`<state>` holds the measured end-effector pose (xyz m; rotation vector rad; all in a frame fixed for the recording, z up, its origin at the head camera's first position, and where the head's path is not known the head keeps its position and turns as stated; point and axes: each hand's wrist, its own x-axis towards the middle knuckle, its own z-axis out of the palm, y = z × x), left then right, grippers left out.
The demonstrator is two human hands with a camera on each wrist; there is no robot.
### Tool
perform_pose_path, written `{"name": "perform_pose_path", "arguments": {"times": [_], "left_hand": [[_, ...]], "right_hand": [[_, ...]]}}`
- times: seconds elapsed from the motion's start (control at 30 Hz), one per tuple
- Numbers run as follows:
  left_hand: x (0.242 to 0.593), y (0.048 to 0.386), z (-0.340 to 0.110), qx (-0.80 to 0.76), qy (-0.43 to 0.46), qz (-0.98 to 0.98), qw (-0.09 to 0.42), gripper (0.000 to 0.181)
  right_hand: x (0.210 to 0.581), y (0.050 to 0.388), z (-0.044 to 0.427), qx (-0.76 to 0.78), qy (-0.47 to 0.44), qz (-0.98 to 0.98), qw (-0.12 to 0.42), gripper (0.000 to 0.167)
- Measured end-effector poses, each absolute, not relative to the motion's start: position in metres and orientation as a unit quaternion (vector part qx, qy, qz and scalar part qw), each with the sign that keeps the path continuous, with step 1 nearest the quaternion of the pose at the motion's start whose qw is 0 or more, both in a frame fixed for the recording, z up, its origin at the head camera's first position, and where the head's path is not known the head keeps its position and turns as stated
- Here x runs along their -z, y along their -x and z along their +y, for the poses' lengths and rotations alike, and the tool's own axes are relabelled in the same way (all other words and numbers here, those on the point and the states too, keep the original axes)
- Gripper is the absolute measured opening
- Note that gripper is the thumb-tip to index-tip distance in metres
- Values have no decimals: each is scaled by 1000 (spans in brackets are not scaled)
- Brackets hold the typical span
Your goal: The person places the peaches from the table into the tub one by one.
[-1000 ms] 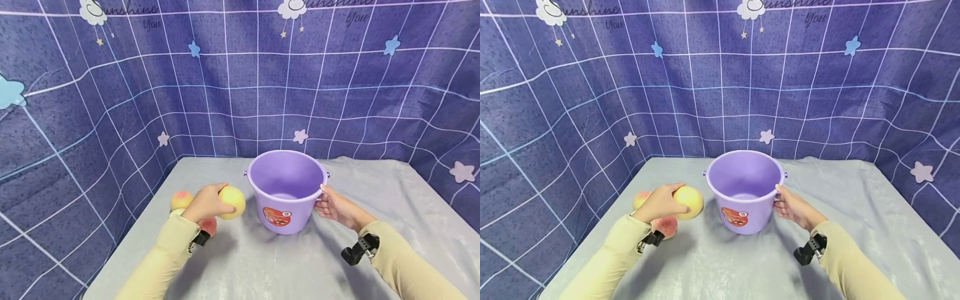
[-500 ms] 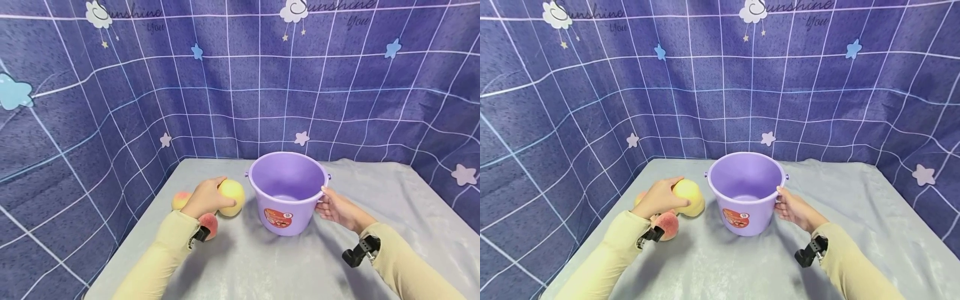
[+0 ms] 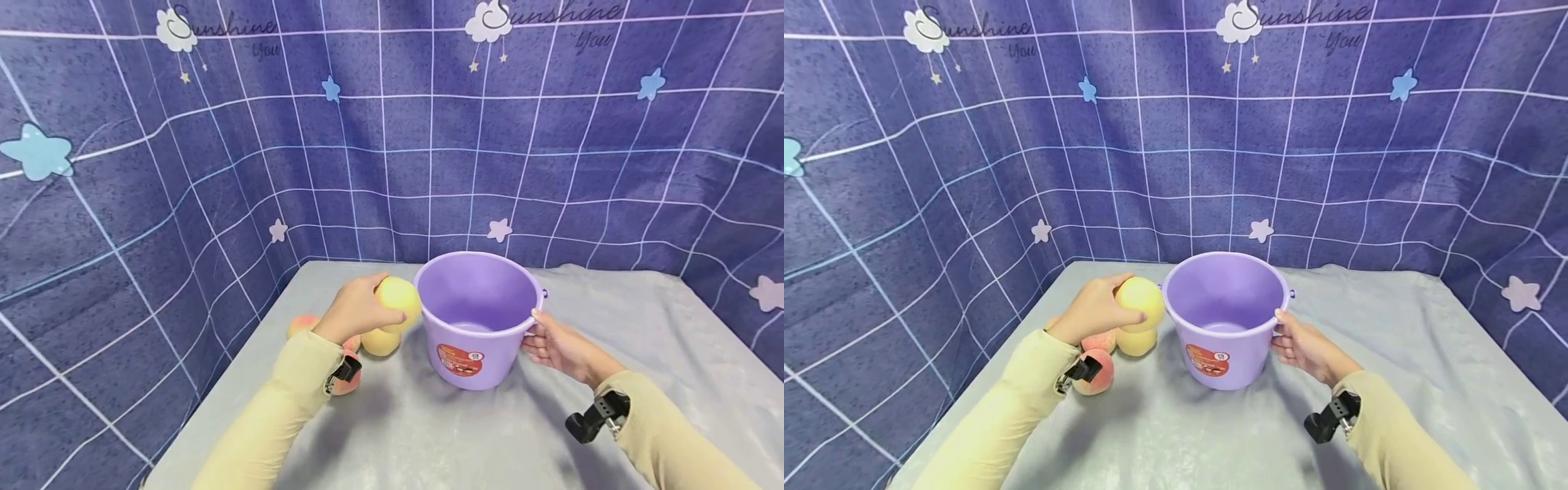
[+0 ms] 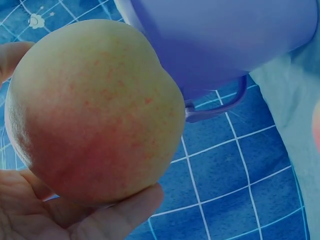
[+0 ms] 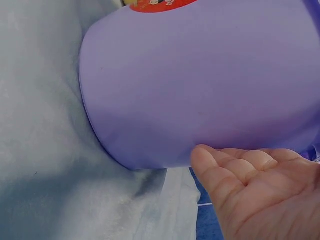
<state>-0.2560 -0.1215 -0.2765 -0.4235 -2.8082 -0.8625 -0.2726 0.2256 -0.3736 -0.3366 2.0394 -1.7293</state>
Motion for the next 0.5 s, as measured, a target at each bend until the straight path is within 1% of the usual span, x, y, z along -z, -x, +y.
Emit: {"name": "perform_pose_path", "arguments": {"times": [0.27,0.37,0.5], "left_hand": [[263,260,-119,275,180,-938,111,60],[261,262,-116,272,181,-937,120,53],[264,263,-109,285,173,-936,115,45]], "right_hand": [[372,275,226,630,136,730,227,85],[372,276,227,630,141,730,225,85],[374,273,229,632,135,728,229,85]]}}
